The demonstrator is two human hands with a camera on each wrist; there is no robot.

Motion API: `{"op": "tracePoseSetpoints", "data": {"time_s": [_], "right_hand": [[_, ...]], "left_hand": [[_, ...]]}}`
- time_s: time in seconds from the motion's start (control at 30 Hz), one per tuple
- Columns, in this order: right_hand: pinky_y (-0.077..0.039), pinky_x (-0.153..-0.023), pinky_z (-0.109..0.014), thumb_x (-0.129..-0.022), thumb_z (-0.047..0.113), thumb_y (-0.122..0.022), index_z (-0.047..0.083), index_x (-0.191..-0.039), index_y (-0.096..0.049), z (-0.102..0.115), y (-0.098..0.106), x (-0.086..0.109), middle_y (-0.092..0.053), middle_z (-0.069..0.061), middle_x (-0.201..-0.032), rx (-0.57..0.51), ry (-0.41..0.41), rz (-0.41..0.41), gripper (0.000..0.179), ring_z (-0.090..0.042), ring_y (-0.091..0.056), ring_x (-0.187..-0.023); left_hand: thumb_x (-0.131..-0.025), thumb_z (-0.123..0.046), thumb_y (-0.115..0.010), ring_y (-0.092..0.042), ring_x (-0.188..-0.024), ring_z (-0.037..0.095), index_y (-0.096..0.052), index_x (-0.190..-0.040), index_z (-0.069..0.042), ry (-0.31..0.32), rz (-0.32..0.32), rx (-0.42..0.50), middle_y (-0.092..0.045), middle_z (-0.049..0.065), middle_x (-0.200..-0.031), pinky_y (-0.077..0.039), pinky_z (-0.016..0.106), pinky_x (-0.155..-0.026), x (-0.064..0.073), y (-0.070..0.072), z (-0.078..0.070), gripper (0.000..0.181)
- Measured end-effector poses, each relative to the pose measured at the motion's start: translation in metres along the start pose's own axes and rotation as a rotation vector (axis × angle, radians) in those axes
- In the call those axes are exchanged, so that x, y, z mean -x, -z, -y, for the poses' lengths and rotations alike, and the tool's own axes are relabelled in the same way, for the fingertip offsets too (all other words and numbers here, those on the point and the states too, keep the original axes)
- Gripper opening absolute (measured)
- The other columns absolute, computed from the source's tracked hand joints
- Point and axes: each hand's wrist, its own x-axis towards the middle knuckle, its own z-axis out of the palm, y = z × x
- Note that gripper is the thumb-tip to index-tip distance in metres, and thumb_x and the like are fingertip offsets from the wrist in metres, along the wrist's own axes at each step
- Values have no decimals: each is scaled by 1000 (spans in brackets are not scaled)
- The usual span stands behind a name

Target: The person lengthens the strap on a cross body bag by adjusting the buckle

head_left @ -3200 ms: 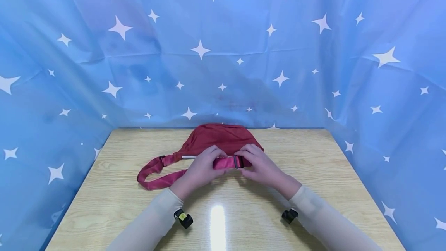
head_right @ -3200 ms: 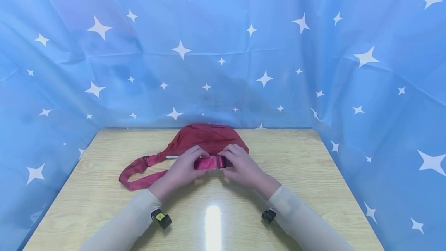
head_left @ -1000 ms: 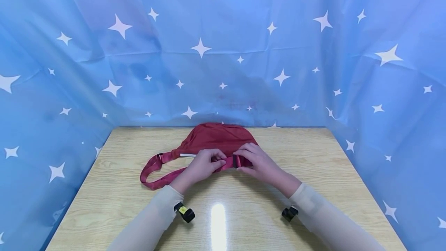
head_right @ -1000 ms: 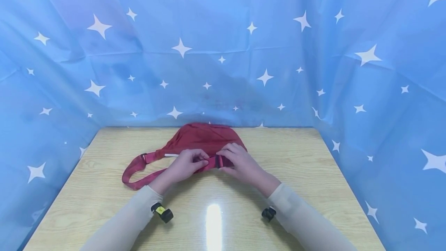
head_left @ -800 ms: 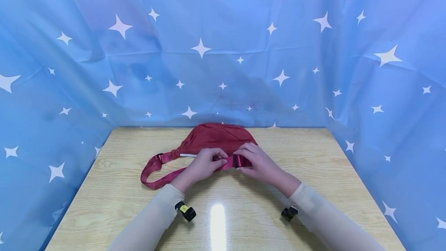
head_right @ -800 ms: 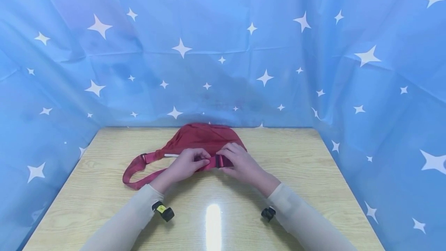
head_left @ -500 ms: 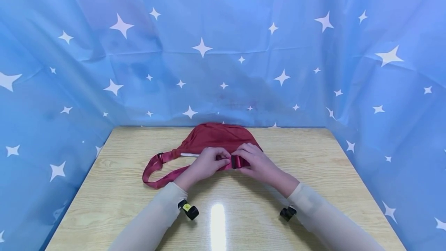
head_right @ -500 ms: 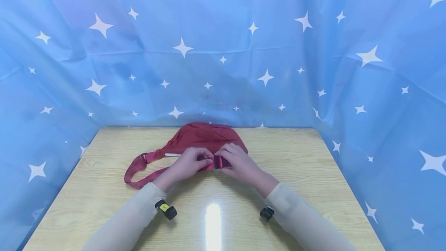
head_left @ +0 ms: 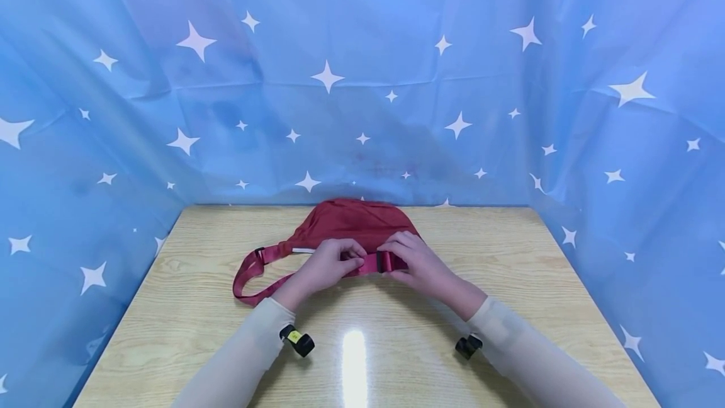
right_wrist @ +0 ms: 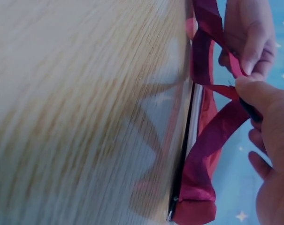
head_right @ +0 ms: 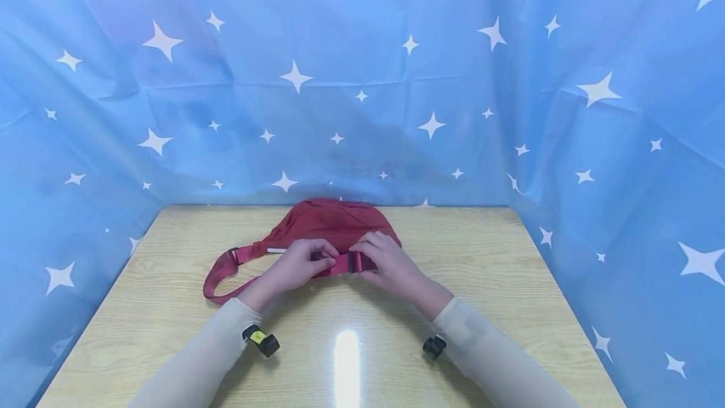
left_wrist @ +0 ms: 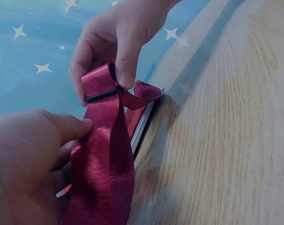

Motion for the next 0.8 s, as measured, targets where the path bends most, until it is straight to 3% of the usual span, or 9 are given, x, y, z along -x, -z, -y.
{"op": "tracePoseSetpoints", "data": {"time_s": [0.17, 0.43, 0.8], "right_hand": [[-56, -96, -44, -84, 14, -100, 11, -126, -72, -2, -2, 0, -69, -2, -122, -4, 11, -7, 51, -23, -62, -113], [-52, -96, -43, -84, 14, -100, 11, -126, -75, -1, -3, -2, -71, 0, -120, -39, 14, -17, 49, -23, -62, -111], [-54, -94, -43, -79, 12, -102, 10, -125, -75, -1, -3, -1, -69, -1, -119, -21, 1, -31, 53, -22, -61, -110]], "left_hand": [[-107, -14, -76, -69, -94, 9, -80, -114, -10, -43, 3, -19, -75, -9, -98, -57, 33, -88, -3, -3, -5, 9], [-107, -17, -77, -69, -95, 7, -79, -111, -20, -38, 6, -25, -75, -12, -98, -57, 32, -87, -11, -7, -9, 6], [-105, -16, -78, -67, -89, 9, -80, -108, -17, -21, 11, -53, -73, -11, -94, -57, 33, -84, -2, 5, 7, 4]]}}
